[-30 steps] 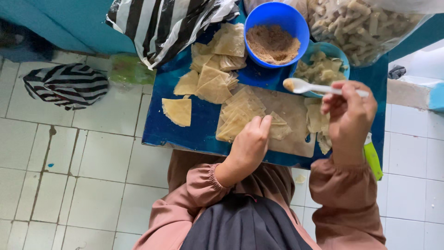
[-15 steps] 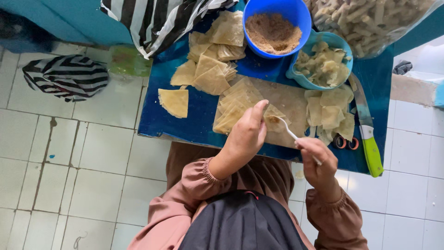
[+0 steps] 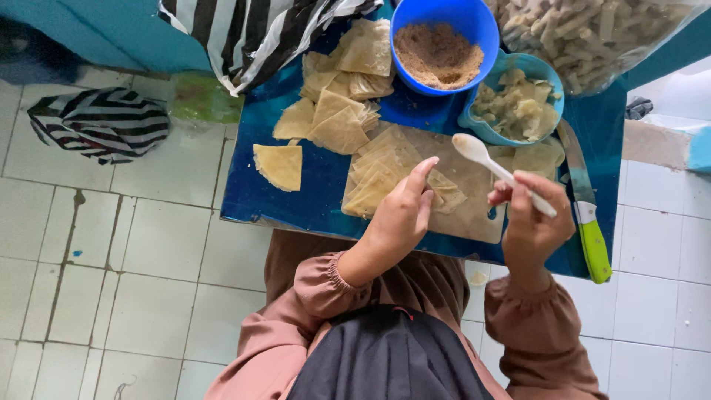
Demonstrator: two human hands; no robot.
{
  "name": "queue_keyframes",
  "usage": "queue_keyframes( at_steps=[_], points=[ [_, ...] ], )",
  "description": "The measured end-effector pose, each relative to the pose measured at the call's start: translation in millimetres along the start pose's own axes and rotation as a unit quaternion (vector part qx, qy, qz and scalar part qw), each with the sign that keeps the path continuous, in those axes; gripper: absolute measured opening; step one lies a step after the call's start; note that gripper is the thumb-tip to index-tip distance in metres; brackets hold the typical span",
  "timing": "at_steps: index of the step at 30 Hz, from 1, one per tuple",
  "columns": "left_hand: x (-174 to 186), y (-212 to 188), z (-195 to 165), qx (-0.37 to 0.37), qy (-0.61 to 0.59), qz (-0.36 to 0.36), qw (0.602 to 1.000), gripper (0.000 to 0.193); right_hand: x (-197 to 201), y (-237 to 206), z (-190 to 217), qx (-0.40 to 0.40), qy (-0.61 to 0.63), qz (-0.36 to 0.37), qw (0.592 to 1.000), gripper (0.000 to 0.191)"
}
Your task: The person sits on the floor at a low table folding thin triangular pastry wrappers, occasionally spooning brown filling from a blue bowl onto a wrapper and folding the wrapper over the filling, setting folded pieces aside on the table.
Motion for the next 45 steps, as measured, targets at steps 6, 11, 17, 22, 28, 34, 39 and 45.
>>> queue_keyframes(
  at_steps=[6,11,17,22,28,34,39,45],
  points=[
    [-5.9,5.6,3.8,-0.006,0.096,-0.007,0.995,0.042,-38.7,109.8,-26.8,0.060,-0.003,0.029,0.998,0.008],
    [-10.3,4.4,7.5,-0.013,0.149,-0.011,0.989,0.019,-66.0,150.8,0.3,0.175,-0.297,0.095,0.934,0.024],
    [-12.4,2.6,11.3,0.003,0.185,0.004,0.983,0.009,-36.9,59.8,27.3,0.024,-0.411,0.179,0.894,0.012],
    [-16.3,1.9,6.8,-0.016,0.210,0.023,0.977,0.029,-40.1,21.7,-3.8,-0.078,-0.381,0.242,0.889,0.015],
    [-10.1,6.8,3.2,-0.013,0.175,-0.004,0.984,0.026,-28.6,15.7,-22.2,-0.173,-0.181,0.187,0.950,0.007],
    [-8.4,6.2,2.2,-0.012,0.154,0.006,0.988,0.026,-36.9,12.9,-28.3,-0.220,-0.023,0.137,0.965,0.021],
    [-8.1,5.1,0.1,-0.040,0.161,-0.003,0.986,0.026,-44.0,17.1,-13.9,-0.067,-0.196,0.189,0.960,0.022],
    [-11.3,1.5,1.5,-0.064,0.227,0.012,0.972,0.018,-43.6,15.0,8.6,0.060,-0.314,0.264,0.910,0.025]
  ],
)
Point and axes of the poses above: each hand's wrist, its own y-axis towards the middle knuckle, its own x-axis out of the back of the hand, z = x × y, the point moved 5 cm from there along y, towards the middle knuckle, and after that the axes turned 9 degrees about z, right-handed, at the moved point
